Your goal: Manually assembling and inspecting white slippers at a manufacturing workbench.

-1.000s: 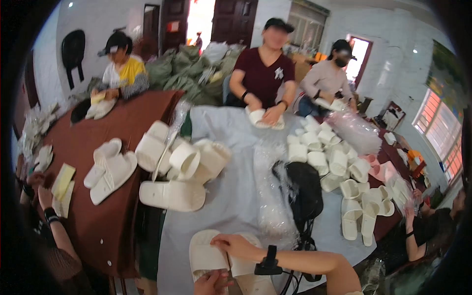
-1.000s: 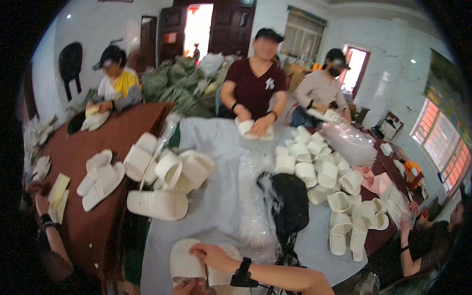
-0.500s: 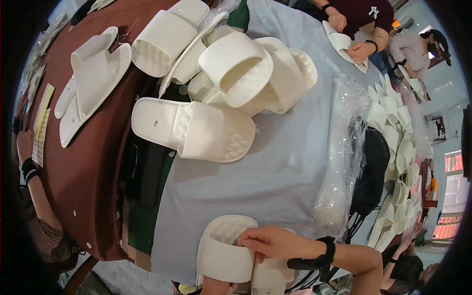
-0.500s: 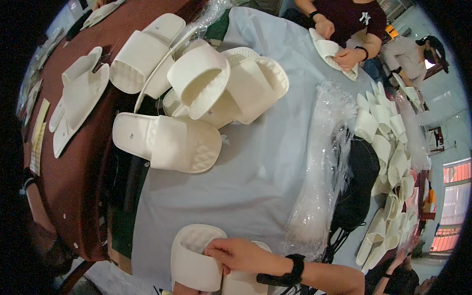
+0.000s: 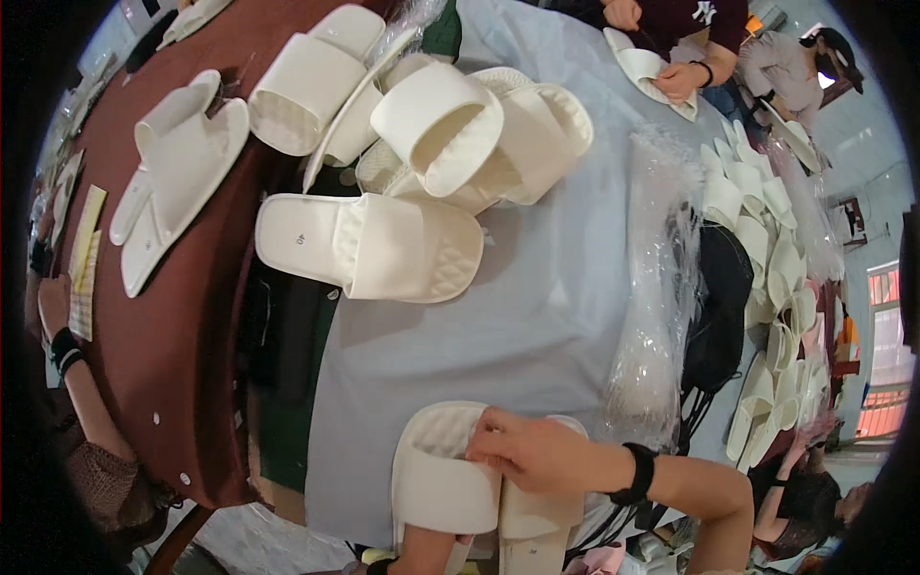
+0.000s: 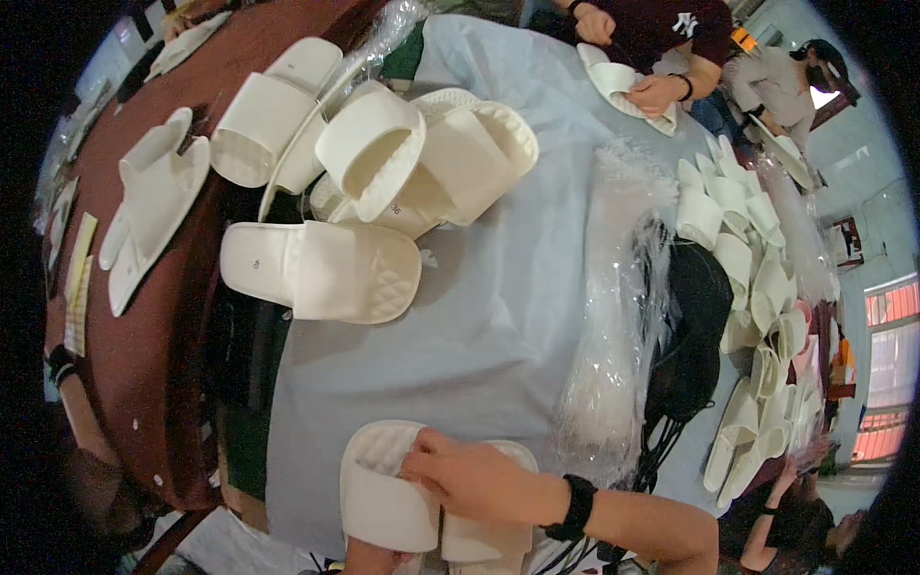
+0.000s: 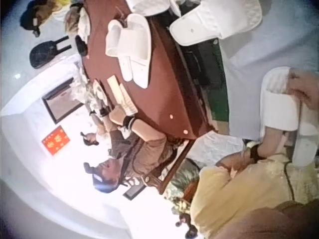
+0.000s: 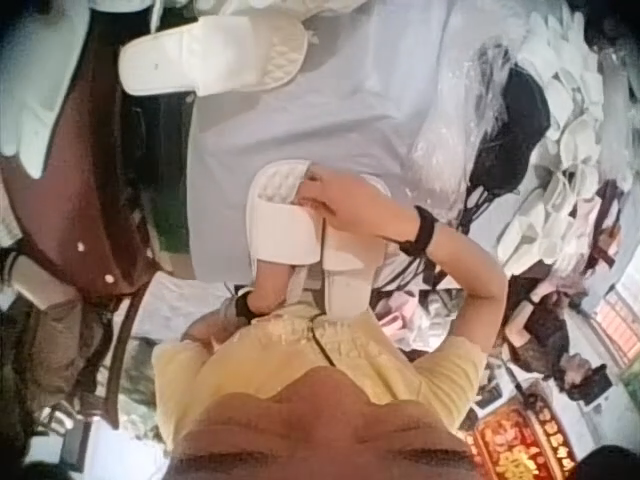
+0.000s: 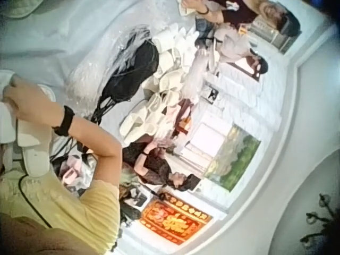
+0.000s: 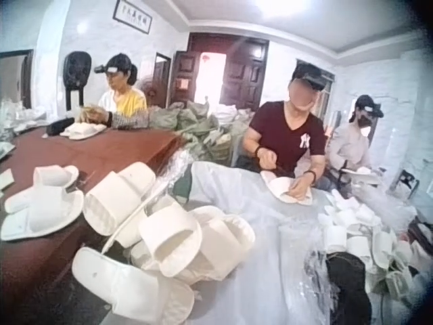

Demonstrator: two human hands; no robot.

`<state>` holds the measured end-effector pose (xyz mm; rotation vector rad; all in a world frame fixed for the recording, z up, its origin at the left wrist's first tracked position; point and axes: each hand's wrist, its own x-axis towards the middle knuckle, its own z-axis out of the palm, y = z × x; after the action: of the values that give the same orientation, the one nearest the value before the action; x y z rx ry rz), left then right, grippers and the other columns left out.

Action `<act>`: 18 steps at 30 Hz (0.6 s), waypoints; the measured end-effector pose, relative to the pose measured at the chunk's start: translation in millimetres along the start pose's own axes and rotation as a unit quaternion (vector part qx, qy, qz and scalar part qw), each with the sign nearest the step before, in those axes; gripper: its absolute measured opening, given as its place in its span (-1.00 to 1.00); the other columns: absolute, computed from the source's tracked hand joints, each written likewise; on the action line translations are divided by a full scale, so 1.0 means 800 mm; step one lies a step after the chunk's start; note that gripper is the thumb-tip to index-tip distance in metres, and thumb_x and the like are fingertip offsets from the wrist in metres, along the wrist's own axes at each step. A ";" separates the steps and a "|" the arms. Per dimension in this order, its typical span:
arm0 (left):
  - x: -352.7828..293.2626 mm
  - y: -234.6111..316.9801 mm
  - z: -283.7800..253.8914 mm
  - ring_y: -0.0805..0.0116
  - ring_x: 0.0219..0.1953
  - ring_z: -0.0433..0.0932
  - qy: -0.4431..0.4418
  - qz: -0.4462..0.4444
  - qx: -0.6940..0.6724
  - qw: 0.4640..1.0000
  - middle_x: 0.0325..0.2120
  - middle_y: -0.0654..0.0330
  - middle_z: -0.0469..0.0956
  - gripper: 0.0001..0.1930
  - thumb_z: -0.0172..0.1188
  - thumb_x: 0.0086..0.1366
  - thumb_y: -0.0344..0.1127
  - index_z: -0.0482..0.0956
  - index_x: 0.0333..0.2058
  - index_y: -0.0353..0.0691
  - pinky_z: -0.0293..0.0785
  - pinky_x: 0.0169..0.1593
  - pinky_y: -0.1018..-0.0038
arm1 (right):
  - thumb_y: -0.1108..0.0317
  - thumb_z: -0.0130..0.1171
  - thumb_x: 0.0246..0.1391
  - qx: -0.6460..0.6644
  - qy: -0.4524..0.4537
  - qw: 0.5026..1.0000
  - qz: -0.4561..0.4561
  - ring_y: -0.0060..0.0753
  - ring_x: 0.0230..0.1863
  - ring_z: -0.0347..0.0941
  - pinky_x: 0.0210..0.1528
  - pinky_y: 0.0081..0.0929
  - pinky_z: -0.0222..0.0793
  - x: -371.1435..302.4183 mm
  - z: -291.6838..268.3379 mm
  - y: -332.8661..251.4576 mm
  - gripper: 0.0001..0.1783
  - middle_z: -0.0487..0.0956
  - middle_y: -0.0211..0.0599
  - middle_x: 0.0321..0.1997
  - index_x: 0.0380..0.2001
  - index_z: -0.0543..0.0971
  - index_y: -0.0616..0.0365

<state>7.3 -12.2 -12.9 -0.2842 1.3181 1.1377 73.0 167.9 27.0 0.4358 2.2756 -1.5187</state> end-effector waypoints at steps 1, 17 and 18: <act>-0.004 0.001 0.000 0.52 -0.43 0.36 0.000 0.000 0.006 1.000 -0.48 0.23 0.38 -0.94 -0.02 0.21 -0.42 0.38 -0.37 -0.26 0.28 -0.45 0.57 | 0.36 -0.02 0.04 -0.022 0.014 0.999 -0.019 -0.12 -0.17 0.40 -0.26 -0.27 0.34 0.001 0.002 0.008 -0.85 0.45 -0.33 -0.24 -0.28 0.44 0.06; 0.006 -0.039 -0.007 0.58 -0.64 0.34 -0.048 0.304 0.023 0.951 -0.62 0.29 0.42 -0.90 -0.04 0.21 -0.38 0.41 -0.45 -0.23 0.15 -0.63 0.64 | 0.22 -0.02 0.14 0.179 0.115 0.973 0.084 -0.76 -0.62 0.27 -0.60 -0.75 0.13 -0.006 0.029 -0.012 -0.76 0.43 -0.56 -0.59 -0.24 0.53 0.08; 0.011 -0.045 -0.008 0.57 -0.65 0.32 -0.082 0.338 0.032 0.937 -0.62 0.29 0.42 -0.90 -0.04 0.21 -0.38 0.39 -0.46 -0.23 0.13 -0.64 0.63 | 0.22 -0.02 0.14 0.175 0.119 0.974 0.076 -0.76 -0.63 0.28 -0.59 -0.75 0.14 -0.008 0.030 -0.008 -0.76 0.42 -0.56 -0.60 -0.25 0.53 0.08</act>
<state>29.6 -29.7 -37.3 0.3408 1.3333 1.6435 78.7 142.8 26.9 0.9119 2.0796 -1.8763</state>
